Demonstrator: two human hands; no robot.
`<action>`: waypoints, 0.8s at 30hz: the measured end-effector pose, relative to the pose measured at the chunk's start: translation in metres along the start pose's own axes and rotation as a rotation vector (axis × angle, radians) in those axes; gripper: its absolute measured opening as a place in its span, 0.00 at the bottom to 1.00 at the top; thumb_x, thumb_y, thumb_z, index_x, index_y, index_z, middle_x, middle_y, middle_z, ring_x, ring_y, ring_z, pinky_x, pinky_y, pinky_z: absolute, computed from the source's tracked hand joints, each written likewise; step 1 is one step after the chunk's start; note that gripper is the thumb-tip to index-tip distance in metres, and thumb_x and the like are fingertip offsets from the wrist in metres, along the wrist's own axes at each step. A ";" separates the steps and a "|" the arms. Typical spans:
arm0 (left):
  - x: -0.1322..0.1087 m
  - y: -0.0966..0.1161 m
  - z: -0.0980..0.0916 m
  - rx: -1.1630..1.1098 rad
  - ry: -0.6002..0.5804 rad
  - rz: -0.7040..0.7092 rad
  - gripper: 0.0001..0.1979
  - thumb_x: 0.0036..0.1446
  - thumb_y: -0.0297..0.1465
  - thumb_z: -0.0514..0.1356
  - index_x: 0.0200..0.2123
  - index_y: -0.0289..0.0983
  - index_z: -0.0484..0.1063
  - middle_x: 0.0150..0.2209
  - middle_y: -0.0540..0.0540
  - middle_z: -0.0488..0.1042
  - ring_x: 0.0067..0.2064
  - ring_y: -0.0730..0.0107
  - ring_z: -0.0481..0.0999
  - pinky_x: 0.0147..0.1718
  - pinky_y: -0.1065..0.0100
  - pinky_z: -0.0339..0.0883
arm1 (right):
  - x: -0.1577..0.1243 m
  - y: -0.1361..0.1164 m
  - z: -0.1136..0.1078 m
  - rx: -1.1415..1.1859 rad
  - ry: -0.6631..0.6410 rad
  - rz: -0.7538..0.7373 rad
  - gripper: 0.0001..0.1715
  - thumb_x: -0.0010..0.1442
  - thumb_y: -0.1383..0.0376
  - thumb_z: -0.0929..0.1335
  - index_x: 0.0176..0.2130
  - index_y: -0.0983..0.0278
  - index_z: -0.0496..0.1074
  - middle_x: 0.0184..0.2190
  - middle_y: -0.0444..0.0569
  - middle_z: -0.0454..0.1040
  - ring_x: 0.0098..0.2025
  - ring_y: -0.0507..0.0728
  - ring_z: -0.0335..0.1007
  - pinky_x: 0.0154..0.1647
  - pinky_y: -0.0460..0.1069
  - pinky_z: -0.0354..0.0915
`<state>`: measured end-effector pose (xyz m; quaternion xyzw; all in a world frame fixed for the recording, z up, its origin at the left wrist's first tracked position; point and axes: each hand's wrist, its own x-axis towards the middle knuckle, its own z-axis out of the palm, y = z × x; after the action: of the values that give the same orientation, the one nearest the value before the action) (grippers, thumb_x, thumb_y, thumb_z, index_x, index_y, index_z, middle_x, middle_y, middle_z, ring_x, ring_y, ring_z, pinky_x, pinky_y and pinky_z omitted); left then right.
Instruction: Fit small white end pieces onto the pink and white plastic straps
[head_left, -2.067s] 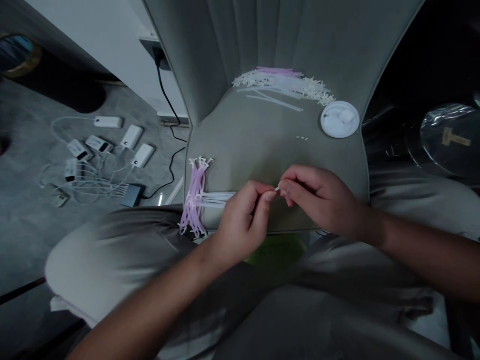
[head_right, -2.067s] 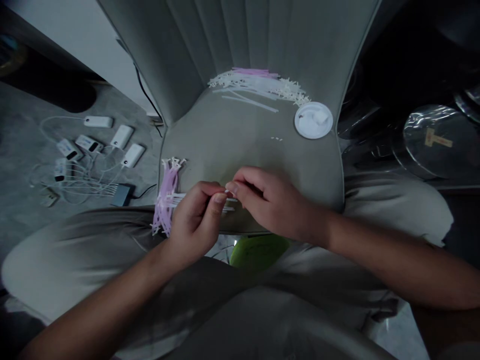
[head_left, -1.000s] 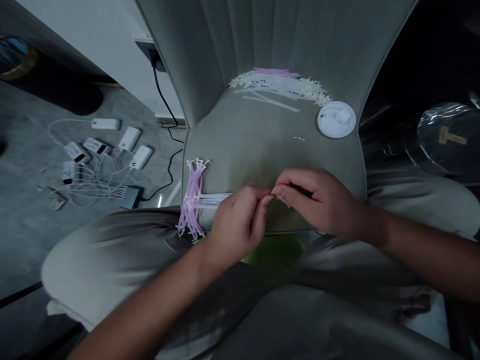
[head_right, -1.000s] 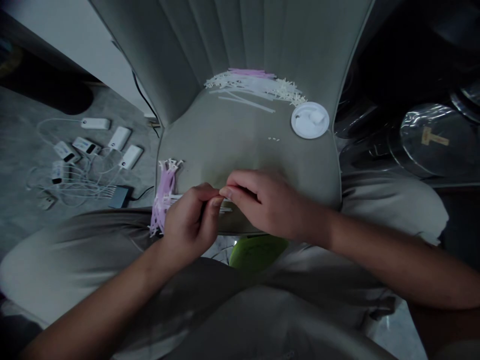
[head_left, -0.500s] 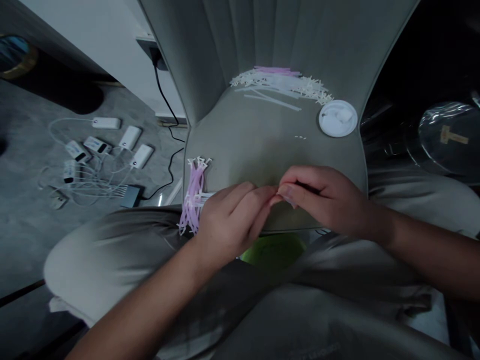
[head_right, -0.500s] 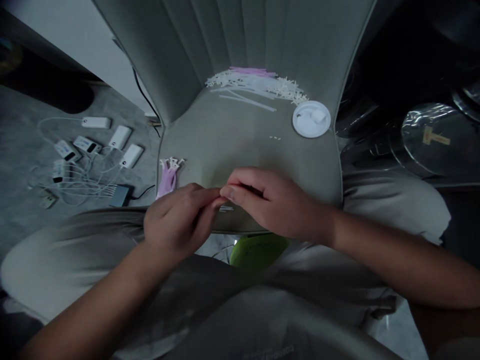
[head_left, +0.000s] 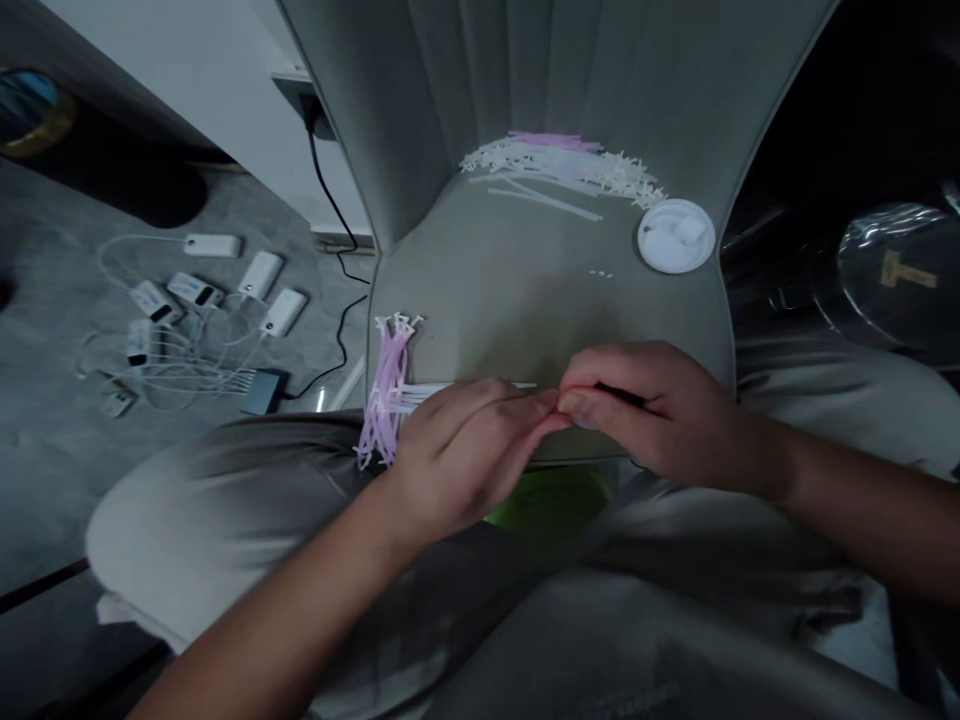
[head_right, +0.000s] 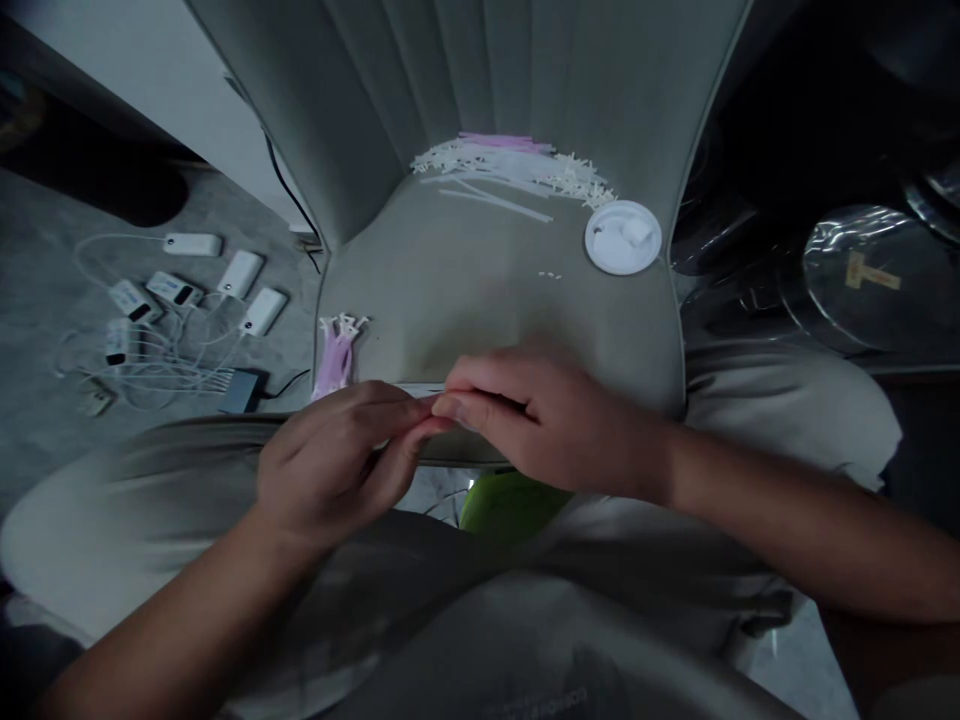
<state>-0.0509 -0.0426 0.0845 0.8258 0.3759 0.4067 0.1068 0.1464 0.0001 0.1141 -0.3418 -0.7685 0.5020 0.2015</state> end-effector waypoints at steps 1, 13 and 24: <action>0.000 0.000 0.000 0.013 -0.008 0.014 0.07 0.55 0.24 0.65 0.37 0.35 0.71 0.30 0.47 0.79 0.30 0.73 0.77 0.28 0.71 0.72 | 0.000 0.000 0.000 0.014 -0.014 0.021 0.13 0.67 0.62 0.63 0.31 0.64 0.70 0.24 0.39 0.64 0.27 0.47 0.58 0.29 0.44 0.55; 0.008 -0.002 0.001 0.093 0.068 -0.111 0.12 0.55 0.25 0.65 0.44 0.37 0.72 0.31 0.50 0.78 0.28 0.76 0.74 0.29 0.72 0.69 | 0.004 0.001 0.002 0.087 0.163 0.143 0.18 0.67 0.58 0.62 0.28 0.64 0.67 0.24 0.42 0.66 0.28 0.48 0.61 0.30 0.45 0.58; 0.009 -0.003 0.006 -0.003 0.098 -0.134 0.08 0.54 0.22 0.64 0.38 0.36 0.72 0.28 0.50 0.76 0.28 0.76 0.74 0.27 0.72 0.67 | 0.004 0.002 0.005 0.090 0.166 0.154 0.17 0.66 0.59 0.63 0.29 0.64 0.68 0.24 0.42 0.67 0.28 0.48 0.61 0.29 0.44 0.58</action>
<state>-0.0448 -0.0338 0.0844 0.7776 0.4346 0.4392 0.1166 0.1413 0.0008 0.1101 -0.4309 -0.6972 0.5201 0.2403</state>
